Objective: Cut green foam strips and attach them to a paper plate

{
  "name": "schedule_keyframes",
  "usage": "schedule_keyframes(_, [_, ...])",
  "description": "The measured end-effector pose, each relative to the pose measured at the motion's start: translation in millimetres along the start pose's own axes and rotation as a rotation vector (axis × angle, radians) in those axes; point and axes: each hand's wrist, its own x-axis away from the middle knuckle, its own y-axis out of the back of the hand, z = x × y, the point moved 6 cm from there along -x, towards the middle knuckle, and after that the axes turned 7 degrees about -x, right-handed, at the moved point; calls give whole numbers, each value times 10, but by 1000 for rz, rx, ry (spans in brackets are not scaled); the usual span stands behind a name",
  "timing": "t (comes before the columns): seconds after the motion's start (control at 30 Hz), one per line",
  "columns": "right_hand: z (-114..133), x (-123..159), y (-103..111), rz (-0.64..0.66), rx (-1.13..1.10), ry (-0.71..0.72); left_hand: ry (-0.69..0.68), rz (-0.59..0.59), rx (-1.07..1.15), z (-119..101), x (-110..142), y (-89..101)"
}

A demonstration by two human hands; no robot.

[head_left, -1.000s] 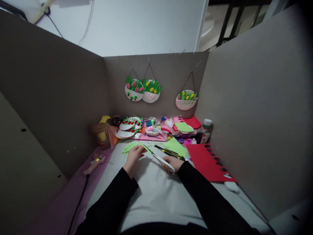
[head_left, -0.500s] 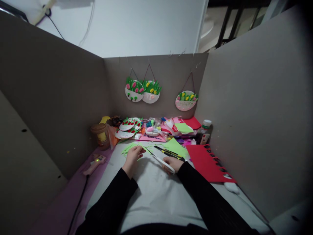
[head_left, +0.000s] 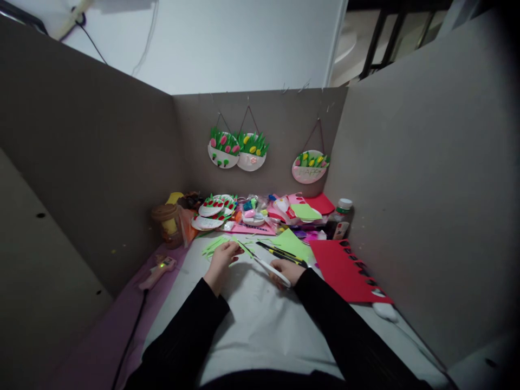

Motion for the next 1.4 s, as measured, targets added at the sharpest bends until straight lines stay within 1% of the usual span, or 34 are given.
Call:
schedule_keyframes(0.17, [12, 13, 3, -27, 48, -31, 9, -16, 2, 15, -15, 31])
schedule_keyframes(0.3, [-6, 5, 10, -25, 7, -25, -16, -20, -10, 16, -25, 54])
schedule_keyframes(0.4, [-25, 0, 15, -5, -13, -20, -11, 15, -39, 24, -22, 34])
schedule_keyframes(0.5, [-39, 2, 28, -12, -2, -26, -15, 50, -53, 20, -14, 8])
schedule_keyframes(0.63, [-34, 2, 25, -18, -11, -10, -31, 65, -53, -1, -12, 5])
schedule_keyframes(0.8, [-28, 7, 32, -27, -13, -13, 11, 82, -38, -3, -14, 14])
schedule_keyframes(0.9, [-11, 28, 51, -31, -9, -18, 1, 99, -42, -29, -4, 11])
schedule_keyframes(1.1, [16, 67, 58, 15, -26, -7, -22, 140, -78, -67, 13, -2])
schedule_keyframes(1.23, [-6, 61, 57, 48, -44, -8, -47, 189, -147, -85, 31, -28])
schedule_keyframes(1.4, [-26, 55, 75, 73, -5, -11, -57, 223, -175, -107, 62, -43])
